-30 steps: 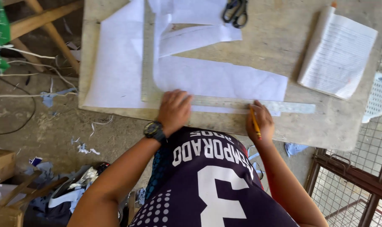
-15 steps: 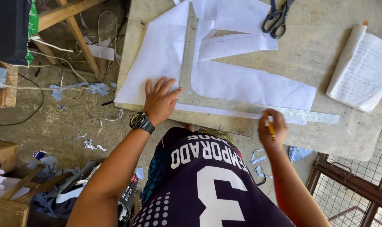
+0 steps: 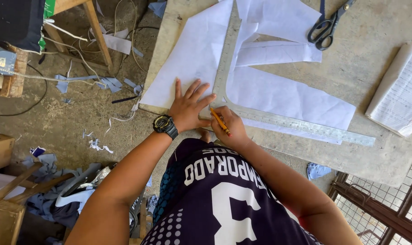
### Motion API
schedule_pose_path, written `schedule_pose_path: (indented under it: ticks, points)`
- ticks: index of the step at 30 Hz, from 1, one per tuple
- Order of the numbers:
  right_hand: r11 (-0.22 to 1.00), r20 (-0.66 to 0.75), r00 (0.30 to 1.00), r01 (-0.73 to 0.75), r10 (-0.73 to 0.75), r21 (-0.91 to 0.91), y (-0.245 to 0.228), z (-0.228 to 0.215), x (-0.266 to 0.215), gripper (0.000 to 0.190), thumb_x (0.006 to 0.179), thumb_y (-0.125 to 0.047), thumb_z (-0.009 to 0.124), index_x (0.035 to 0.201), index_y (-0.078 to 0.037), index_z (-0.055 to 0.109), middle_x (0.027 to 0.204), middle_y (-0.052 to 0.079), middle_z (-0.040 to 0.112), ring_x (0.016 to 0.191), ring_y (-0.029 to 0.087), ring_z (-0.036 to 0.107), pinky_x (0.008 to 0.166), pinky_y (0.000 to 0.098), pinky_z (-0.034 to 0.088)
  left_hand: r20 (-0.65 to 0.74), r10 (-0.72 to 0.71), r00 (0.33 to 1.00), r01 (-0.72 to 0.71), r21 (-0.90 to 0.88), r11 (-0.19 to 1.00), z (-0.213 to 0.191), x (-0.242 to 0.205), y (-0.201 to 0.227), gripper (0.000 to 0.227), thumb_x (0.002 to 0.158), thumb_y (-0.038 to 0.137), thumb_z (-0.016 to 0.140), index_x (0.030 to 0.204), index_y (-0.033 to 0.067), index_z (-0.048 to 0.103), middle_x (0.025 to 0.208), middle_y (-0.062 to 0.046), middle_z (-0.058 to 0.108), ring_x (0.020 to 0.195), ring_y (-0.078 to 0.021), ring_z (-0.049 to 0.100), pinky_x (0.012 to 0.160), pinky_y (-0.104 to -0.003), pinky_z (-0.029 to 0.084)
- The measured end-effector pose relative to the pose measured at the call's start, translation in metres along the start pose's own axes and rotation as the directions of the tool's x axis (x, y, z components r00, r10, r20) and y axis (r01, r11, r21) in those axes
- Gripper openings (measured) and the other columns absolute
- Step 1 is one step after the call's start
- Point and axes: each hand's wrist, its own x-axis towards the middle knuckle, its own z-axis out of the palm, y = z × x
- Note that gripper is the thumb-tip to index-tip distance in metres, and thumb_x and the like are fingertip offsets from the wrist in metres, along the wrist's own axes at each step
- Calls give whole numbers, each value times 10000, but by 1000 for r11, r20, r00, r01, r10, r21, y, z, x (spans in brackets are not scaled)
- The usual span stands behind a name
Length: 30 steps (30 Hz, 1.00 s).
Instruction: The person retrieves a large sheet of white paper from a bag and places it on a wooden workbench. Using a pencil and a large L-shaped ruler, they measure and draw straight lines and geometric shapes on the paper to create a pattern.
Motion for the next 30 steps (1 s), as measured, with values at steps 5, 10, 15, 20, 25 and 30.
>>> schedule_pose_path:
  ticks: [5, 10, 15, 20, 25, 30]
  points:
    - [995, -24, 999, -25, 22, -96, 3, 13, 2, 157, 917, -89, 681, 1054, -17, 656, 853, 227, 705, 745, 438, 715, 635, 477, 586, -83, 10, 996, -11, -6, 1000, 1, -1, 2, 739, 740, 526, 736, 1406, 249, 572, 1525, -111, 455, 1484, -371, 319, 1115, -820, 55]
    - [986, -30, 998, -62, 58, -154, -4, 16, 4, 136, 922, -73, 656, 1037, -4, 636, 809, 254, 677, 717, 483, 690, 601, 509, 574, -108, 12, 994, -16, -32, 999, 1, -1, 1, 709, 733, 485, 708, 1394, 254, 589, 1522, -104, 474, 1485, -367, 325, 1110, -827, 59]
    - [951, 36, 991, -115, 131, -286, -16, 14, 5, 128, 900, -142, 672, 961, -44, 618, 730, 223, 649, 694, 486, 676, 594, 515, 563, -118, 32, 993, -33, -10, 999, 5, -1, -4, 711, 775, 541, 685, 1417, 256, 569, 1533, -104, 454, 1487, -371, 314, 1109, -826, 65]
    - [950, 35, 978, -192, 207, -247, -48, -31, -4, 41, 851, -129, 637, 876, -101, 652, 840, 162, 707, 784, 433, 711, 644, 472, 564, -52, 45, 998, -44, 24, 999, -2, -3, -2, 912, 665, 648, 785, 1445, 238, 549, 1566, -123, 416, 1500, -381, 286, 1116, -835, 58]
    - [855, -11, 993, -104, 114, -508, 15, -87, -27, 355, 849, 18, 569, 1173, -55, 693, 1214, 160, 662, 838, 439, 719, 670, 495, 613, -91, 75, 993, -73, 21, 997, 2, -3, -2, 943, 686, 770, 731, 1441, 235, 548, 1546, -131, 434, 1490, -379, 302, 1119, -834, 50]
    - [513, 140, 927, -63, 347, -856, 31, -120, -33, 512, 912, -215, 637, 1412, -137, 565, 1315, 119, 551, 766, 351, 761, 684, 444, 659, -245, 33, 969, -32, 7, 999, 5, -3, 2, 938, 758, 827, 644, 1434, 184, 547, 1504, -154, 477, 1454, -369, 380, 1155, -760, 87]
